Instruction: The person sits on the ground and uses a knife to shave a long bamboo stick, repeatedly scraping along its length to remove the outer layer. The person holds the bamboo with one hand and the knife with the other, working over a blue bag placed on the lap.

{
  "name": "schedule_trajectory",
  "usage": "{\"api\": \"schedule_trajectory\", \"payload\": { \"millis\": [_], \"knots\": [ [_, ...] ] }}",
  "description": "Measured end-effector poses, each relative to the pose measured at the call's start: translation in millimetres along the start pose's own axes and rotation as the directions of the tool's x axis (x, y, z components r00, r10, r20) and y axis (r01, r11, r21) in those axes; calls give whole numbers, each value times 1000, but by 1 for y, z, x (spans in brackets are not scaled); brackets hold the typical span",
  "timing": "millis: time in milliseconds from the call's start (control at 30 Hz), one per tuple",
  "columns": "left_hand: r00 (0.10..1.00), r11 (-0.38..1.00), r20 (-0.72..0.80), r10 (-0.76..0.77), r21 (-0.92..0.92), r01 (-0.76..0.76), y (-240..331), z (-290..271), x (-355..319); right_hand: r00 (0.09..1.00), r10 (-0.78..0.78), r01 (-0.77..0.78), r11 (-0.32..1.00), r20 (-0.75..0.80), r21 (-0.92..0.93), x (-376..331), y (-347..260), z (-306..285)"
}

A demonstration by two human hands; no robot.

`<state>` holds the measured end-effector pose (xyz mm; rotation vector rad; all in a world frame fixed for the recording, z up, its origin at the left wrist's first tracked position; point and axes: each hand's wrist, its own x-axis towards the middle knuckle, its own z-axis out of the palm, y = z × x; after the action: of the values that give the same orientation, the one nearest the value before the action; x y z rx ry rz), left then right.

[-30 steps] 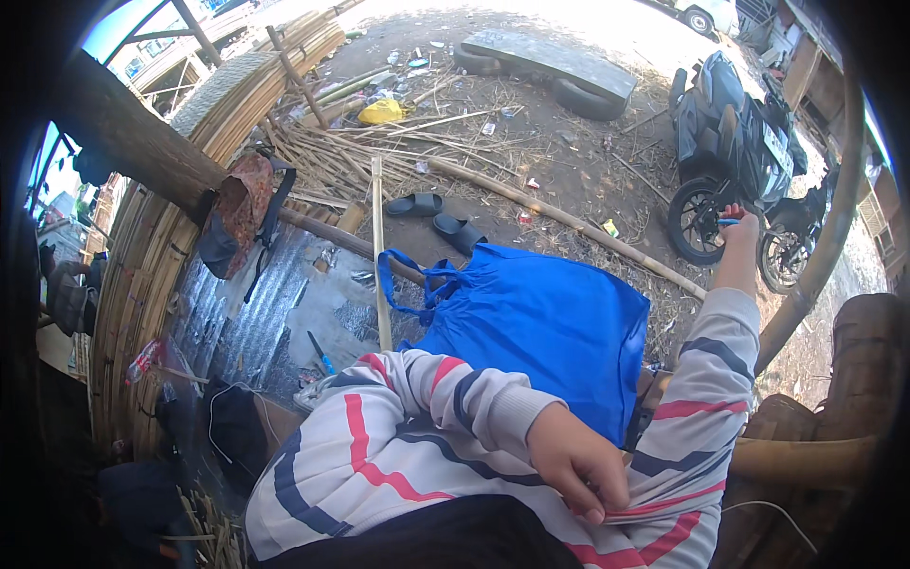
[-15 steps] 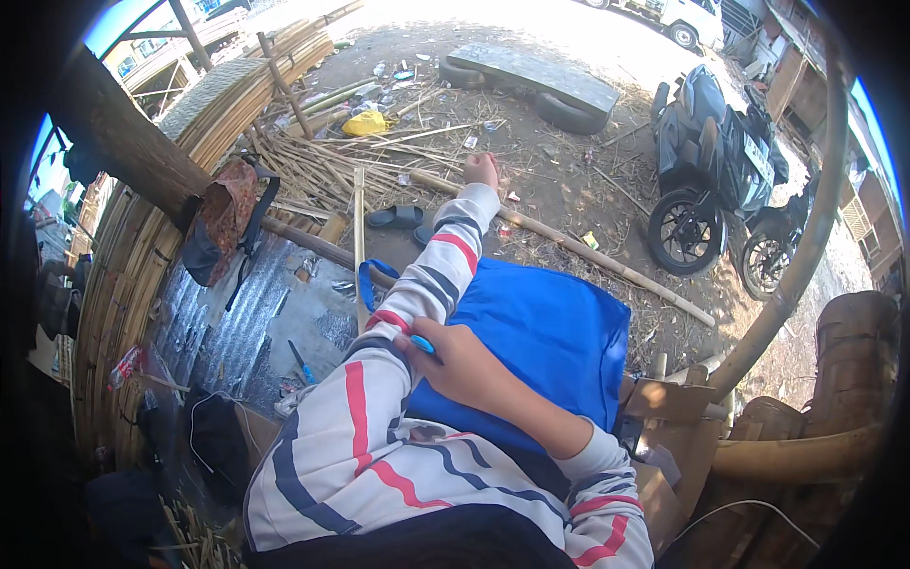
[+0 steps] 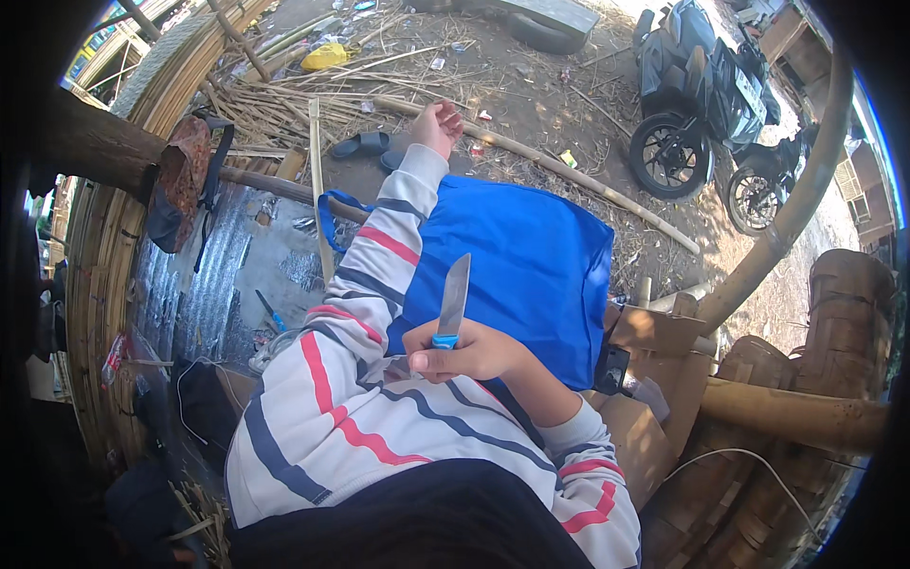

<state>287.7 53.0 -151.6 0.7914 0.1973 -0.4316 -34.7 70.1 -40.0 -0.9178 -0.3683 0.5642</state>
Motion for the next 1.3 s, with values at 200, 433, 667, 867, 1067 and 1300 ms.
{"api": "schedule_trajectory", "payload": {
  "millis": [200, 433, 667, 867, 1067, 1300],
  "knots": [
    [457, -149, 832, 315, 519, -842, 66, -66, -149, 926, 125, -194, 967, -357, -164, -48, 2, -6],
    [880, -505, -52, 471, 803, 317, 77, -249, -149, 650, -178, -74, 953, -739, -294, -44, -18, -49],
    [828, -414, -417, 376, 724, 552, 44, -343, -162, 525, -424, -277, 734, -738, -620, -24, -40, -73],
    [921, -386, -270, 281, 846, 366, 65, -409, -155, 549, -384, -180, 813, -742, -554, -18, -35, -76],
    [924, 634, -354, 144, 750, 188, 127, -337, -173, 424, -384, -190, 848, -821, -495, -23, -52, -77],
    [991, 617, 51, 120, 779, -115, 214, -163, -184, 354, -537, -326, 697, -766, -639, -19, -58, -82]
  ]
}}
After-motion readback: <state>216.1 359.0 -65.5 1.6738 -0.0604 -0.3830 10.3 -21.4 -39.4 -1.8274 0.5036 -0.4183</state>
